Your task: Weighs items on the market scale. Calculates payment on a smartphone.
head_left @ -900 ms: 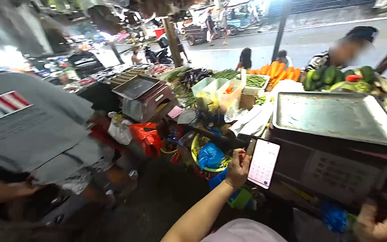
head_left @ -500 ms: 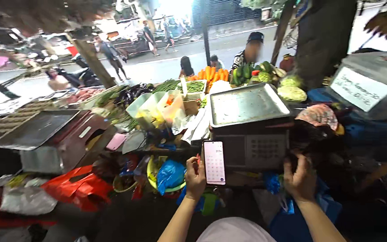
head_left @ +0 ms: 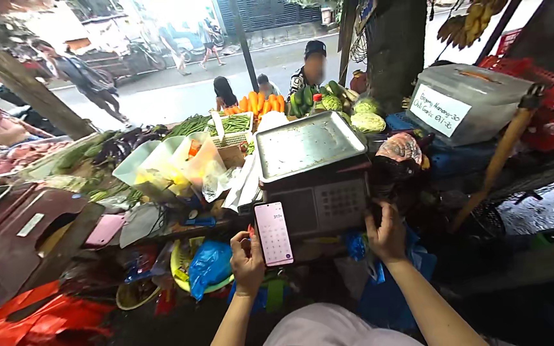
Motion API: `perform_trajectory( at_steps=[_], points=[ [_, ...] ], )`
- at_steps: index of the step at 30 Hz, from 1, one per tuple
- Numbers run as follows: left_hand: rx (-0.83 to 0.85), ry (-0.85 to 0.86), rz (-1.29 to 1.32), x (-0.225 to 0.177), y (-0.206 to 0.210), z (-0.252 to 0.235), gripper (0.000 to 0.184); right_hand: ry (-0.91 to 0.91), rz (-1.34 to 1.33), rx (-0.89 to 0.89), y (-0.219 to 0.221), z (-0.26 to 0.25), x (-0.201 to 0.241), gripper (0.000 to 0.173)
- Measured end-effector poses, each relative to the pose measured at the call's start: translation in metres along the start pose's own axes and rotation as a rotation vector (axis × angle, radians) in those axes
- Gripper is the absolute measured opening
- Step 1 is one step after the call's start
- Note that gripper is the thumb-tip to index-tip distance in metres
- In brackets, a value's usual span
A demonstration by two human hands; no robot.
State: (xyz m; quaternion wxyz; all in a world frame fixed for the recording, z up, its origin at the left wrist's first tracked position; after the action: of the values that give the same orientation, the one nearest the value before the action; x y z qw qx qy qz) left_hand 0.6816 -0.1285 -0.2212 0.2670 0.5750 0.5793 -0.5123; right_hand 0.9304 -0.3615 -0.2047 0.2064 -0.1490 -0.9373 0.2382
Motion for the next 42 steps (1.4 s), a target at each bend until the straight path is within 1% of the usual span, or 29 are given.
perform_trajectory(
  at_steps=[3,14,19,24,35,37,38,40,42],
  points=[
    [-0.003,0.012,-0.005,0.000,-0.002,0.000,0.029,-0.001,-0.002,0.020,0.001,0.000,0.001,0.044],
    [-0.014,-0.006,-0.006,0.003,-0.003,0.001,0.027,0.001,0.003,0.003,0.003,0.003,0.001,0.045],
    [-0.016,0.042,-0.035,-0.004,-0.004,0.000,0.026,-0.008,-0.004,0.034,0.000,0.002,0.002,0.045],
    [0.006,0.022,-0.048,-0.001,-0.005,0.000,0.025,-0.014,-0.024,0.075,-0.001,0.003,-0.001,0.047],
    [0.046,-0.033,-0.043,0.002,-0.007,0.002,0.028,-0.009,-0.046,0.052,-0.002,0.002,-0.002,0.046],
    [0.061,-0.030,-0.043,0.003,-0.007,0.002,0.028,-0.063,-0.079,0.042,-0.011,-0.001,0.010,0.048],
    [0.076,-0.026,-0.044,0.003,-0.007,0.001,0.028,-0.115,-0.116,0.063,-0.017,-0.004,0.025,0.047],
    [0.119,-0.024,-0.066,0.001,-0.008,0.001,0.033,-0.197,-0.257,0.200,-0.021,-0.006,0.064,0.043],
    [0.157,-0.031,-0.105,0.001,-0.010,0.002,0.037,-0.206,-0.442,0.406,-0.005,0.003,0.098,0.037]
  ],
)
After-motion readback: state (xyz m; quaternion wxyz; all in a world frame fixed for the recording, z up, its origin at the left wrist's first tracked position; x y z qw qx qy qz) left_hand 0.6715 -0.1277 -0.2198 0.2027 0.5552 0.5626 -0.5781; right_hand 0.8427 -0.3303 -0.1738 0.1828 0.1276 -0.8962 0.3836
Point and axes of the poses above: each hand's wrist, its own z-axis away from the middle knuckle, its own y-axis out of the palm, x = y × z, the point moved 2 cm from there along -z, towards the middle knuckle, and after that the axes turned 15 degrees about -y, right-handed, at the moved point
